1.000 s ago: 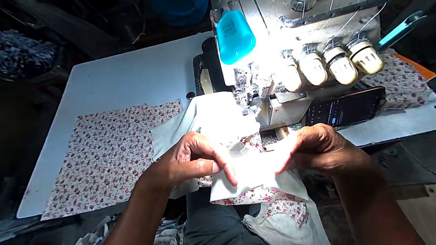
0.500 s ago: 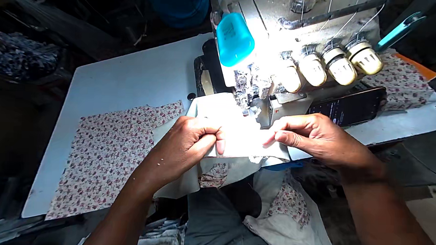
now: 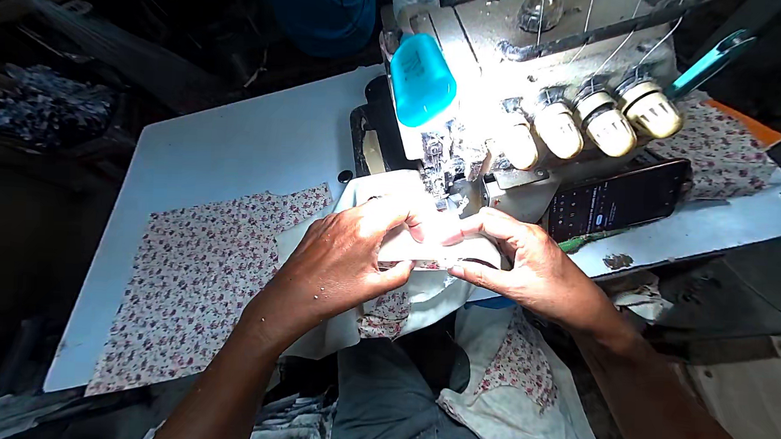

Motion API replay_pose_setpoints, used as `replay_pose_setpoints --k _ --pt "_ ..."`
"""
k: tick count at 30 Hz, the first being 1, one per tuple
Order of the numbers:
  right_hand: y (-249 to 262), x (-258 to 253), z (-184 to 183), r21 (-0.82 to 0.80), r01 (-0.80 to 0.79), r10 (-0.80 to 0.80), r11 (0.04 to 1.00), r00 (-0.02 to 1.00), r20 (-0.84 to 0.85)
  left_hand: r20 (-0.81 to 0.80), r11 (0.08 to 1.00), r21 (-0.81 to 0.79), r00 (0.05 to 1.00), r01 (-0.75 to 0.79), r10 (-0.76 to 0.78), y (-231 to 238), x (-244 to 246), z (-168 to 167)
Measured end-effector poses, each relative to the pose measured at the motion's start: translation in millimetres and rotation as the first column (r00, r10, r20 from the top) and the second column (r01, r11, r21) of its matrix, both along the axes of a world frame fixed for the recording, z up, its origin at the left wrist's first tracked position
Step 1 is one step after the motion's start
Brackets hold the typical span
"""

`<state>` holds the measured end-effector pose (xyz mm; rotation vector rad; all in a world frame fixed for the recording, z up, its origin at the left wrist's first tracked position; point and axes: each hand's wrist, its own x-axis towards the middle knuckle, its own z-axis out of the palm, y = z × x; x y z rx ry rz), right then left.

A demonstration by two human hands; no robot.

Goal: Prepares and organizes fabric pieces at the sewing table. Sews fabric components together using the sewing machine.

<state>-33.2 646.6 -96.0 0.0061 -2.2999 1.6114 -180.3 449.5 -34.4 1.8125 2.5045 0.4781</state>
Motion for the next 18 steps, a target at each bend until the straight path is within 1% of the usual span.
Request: replay_pose_setpoints --k 4,9,14,18 --pt "-9.6 4.0 -4.2 -0.063 0.104 -0.101 0.993 0.993 0.06 0.036 0.998 0.055 0.999 0.038 -0.04 -1.6 -6.7 -2.7" --pt "-13.5 9.4 -10.0 -0.152 0.147 -0.143 0.977 0.989 0.038 0.094 0.994 0.099 0.993 0.056 -0.066 -1.1 -12.2 -1.7" --pt "-15.0 13.3 -13.5 -0.289 0.138 -0.139 0.947 0.99 0.016 0.071 0.992 0.126 0.997 0.008 -0.017 5.2 -7.9 -1.6" --pt "-15.4 14.2 -13.5 -0.284 0.173 -0.169 0.943 0.985 0.039 0.037 0.991 0.126 0.999 -0.034 0.029 7.9 -4.1 -1.8"
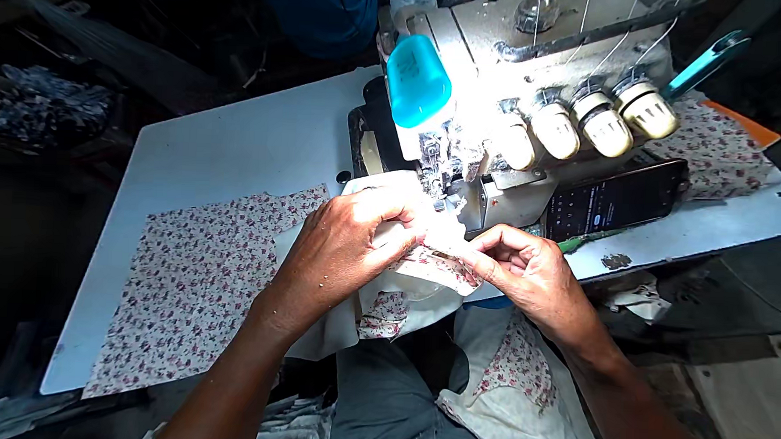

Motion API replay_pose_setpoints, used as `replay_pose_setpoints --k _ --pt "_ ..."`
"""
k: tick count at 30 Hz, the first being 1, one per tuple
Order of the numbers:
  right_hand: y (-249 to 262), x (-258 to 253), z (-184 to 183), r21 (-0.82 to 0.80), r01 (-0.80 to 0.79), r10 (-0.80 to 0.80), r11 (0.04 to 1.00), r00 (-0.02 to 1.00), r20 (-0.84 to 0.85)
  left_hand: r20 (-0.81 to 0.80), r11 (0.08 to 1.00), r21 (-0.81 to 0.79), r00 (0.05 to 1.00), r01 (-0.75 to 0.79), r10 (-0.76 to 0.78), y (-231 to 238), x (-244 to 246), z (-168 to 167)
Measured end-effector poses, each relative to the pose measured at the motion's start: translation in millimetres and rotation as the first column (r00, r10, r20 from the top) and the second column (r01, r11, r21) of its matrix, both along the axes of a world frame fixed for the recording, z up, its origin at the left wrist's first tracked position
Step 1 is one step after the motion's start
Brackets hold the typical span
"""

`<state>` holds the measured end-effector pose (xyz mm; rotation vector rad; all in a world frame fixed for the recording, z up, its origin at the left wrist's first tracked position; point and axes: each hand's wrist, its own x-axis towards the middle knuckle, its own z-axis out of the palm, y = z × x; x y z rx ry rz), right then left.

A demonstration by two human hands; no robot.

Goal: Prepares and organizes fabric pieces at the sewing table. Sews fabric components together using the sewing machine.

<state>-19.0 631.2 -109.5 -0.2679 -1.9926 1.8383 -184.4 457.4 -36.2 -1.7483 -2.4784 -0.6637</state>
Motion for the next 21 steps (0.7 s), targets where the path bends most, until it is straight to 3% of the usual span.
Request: replay_pose_setpoints --k 21 --pt "1.0 -7.0 -3.6 -0.002 0.054 -0.054 0.999 0.998 -0.023 -0.033 0.998 -0.012 0.997 -0.069 0.068 4.4 5.2 -2.6"
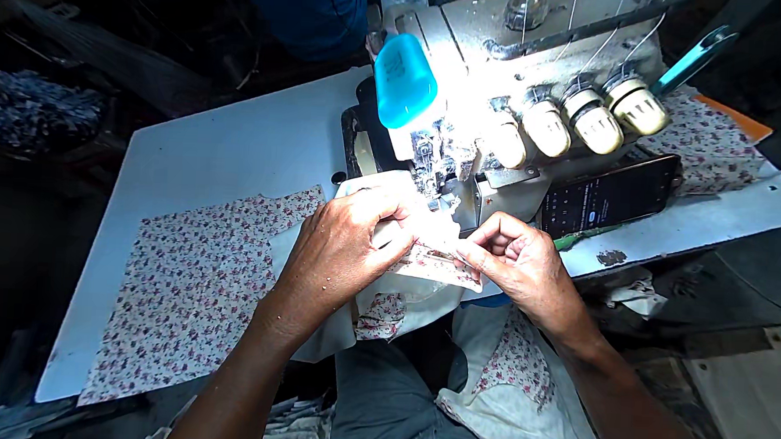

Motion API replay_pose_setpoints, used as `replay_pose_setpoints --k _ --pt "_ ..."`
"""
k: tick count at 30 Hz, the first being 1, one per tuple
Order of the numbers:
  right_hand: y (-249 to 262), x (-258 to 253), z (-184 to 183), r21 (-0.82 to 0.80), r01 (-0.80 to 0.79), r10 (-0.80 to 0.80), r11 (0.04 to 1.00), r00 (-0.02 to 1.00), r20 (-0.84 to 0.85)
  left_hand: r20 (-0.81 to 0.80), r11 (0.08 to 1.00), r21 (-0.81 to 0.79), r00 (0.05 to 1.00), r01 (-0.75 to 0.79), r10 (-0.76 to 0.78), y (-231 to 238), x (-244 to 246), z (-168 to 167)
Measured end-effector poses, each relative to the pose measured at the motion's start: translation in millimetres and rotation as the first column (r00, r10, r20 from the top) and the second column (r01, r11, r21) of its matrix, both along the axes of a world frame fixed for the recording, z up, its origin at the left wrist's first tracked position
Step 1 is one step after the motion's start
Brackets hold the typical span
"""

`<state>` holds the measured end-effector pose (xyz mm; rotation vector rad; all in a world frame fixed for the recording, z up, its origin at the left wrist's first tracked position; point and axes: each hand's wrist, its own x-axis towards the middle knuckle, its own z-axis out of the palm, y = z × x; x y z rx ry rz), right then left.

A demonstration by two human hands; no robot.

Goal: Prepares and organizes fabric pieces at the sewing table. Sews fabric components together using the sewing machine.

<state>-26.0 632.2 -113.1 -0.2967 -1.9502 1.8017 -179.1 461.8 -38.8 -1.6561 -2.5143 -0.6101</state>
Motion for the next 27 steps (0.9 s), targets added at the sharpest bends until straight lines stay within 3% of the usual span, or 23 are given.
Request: replay_pose_setpoints --k 9,11,14,16,20,22,27 --pt "-9.2 11.1 5.2 0.019 0.056 -0.056 0.998 0.998 0.002 0.138 0.999 -0.009 0.99 0.043 -0.041 4.0 -0.3 10.2" --pt "-19.8 20.1 2.0 -0.015 0.058 -0.058 0.998 0.998 -0.012 0.01 0.996 -0.024 0.997 0.083 -0.083 5.4 3.9 22.9" --pt "-43.3 28.2 -6.5 -0.219 0.017 -0.031 0.975 0.998 -0.06 -0.172 0.999 -0.021 0.984 0.05 -0.053 8.2 15.3 37.2" --pt "-55.2 26.0 -14.4 -0.265 0.06 -0.092 0.962 0.99 -0.11 -0.187 1.0 0.002 0.982 -0.011 0.011 12.0 19.0 34.3" --pt "-60.1 13.5 -31.7 -0.145 0.229 -0.247 0.963 0.961 -0.124 0.082 0.974 0.209 0.994 -0.09 0.074 16.9 23.0 7.3" --pt "-59.0 11.9 -35.6 -0.156 0.22 -0.237 0.963 0.967 -0.097 0.171 0.952 0.281 0.983 -0.119 0.072 19.6 24.7 -8.6" --pt "-57.8 17.2 -26.9 -0.262 0.139 -0.17 0.955 0.981 -0.098 0.198 0.959 0.249 0.977 -0.133 0.084 22.1 19.9 -14.9"
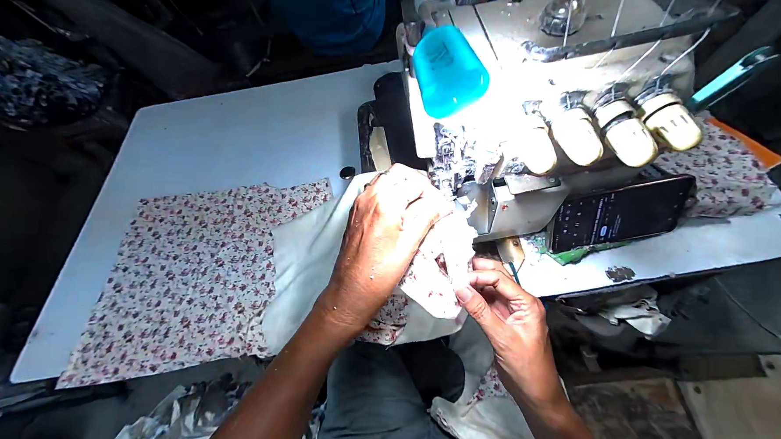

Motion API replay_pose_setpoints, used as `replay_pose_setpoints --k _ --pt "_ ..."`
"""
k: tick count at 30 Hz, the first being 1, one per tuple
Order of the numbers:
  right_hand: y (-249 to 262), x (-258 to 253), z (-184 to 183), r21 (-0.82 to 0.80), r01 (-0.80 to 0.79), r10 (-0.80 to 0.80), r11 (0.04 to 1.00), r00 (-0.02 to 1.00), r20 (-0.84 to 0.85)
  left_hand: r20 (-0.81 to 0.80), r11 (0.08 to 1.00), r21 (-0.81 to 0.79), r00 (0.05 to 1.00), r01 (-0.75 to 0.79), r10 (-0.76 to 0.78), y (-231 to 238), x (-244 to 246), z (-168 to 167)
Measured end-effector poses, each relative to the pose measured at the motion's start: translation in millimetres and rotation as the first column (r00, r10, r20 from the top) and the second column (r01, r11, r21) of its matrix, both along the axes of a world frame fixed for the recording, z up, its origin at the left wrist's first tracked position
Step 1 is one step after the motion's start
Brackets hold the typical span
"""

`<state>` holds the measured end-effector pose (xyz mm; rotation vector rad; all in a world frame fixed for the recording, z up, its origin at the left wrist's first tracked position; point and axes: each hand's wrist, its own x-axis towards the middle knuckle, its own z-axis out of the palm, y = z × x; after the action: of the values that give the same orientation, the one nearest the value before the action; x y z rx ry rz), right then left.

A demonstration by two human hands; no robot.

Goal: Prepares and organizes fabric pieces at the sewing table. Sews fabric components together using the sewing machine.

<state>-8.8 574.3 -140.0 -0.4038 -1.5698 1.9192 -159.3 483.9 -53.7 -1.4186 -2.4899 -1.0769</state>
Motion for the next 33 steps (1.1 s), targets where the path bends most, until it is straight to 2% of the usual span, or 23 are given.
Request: replay_pose_setpoints --k 4,9,15,18,21,23,26,33 --pt "6.3 -3.4 -0.1 0.034 -0.026 0.027 0.999 0.999 -0.022 0.004 0.996 -0.089 1.0 0.031 -0.031 -3.3 -7.9 8.3" --pt "6.4 -2.4 0.9 -0.026 -0.061 0.059 0.998 0.996 -0.066 -0.003 0.986 -0.165 1.0 0.03 -0.031 -7.2 -16.0 15.7" --pt "5.3 -3.5 2.9 -0.081 -0.056 0.049 0.995 0.995 -0.081 -0.092 0.98 -0.198 0.995 0.029 -0.049 -4.1 -17.8 19.0" --pt "3.6 -4.6 6.0 -0.103 -0.028 0.022 0.994 0.998 -0.056 -0.136 0.981 -0.191 0.991 -0.016 -0.01 -1.8 -14.0 14.7" --pt "2.8 -4.2 11.1 -0.013 -0.038 0.038 0.999 0.999 0.013 -0.11 0.984 -0.141 0.99 -0.106 0.091 0.3 -8.5 3.4" --pt "1.2 -3.9 10.9 0.111 -0.02 0.017 0.994 1.0 0.024 -0.091 0.98 -0.116 0.984 -0.163 0.153 0.1 -5.9 -3.8" --pt "-1.5 -4.0 11.8 0.258 0.008 -0.013 0.966 1.0 0.018 -0.088 0.979 -0.111 0.983 -0.173 0.163 2.4 -4.5 -6.0" --pt "6.0 -13.6 21.2 0.353 0.11 -0.116 0.929 0.993 -0.005 0.002 0.977 -0.131 0.986 -0.166 0.167 16.5 -14.6 5.6"
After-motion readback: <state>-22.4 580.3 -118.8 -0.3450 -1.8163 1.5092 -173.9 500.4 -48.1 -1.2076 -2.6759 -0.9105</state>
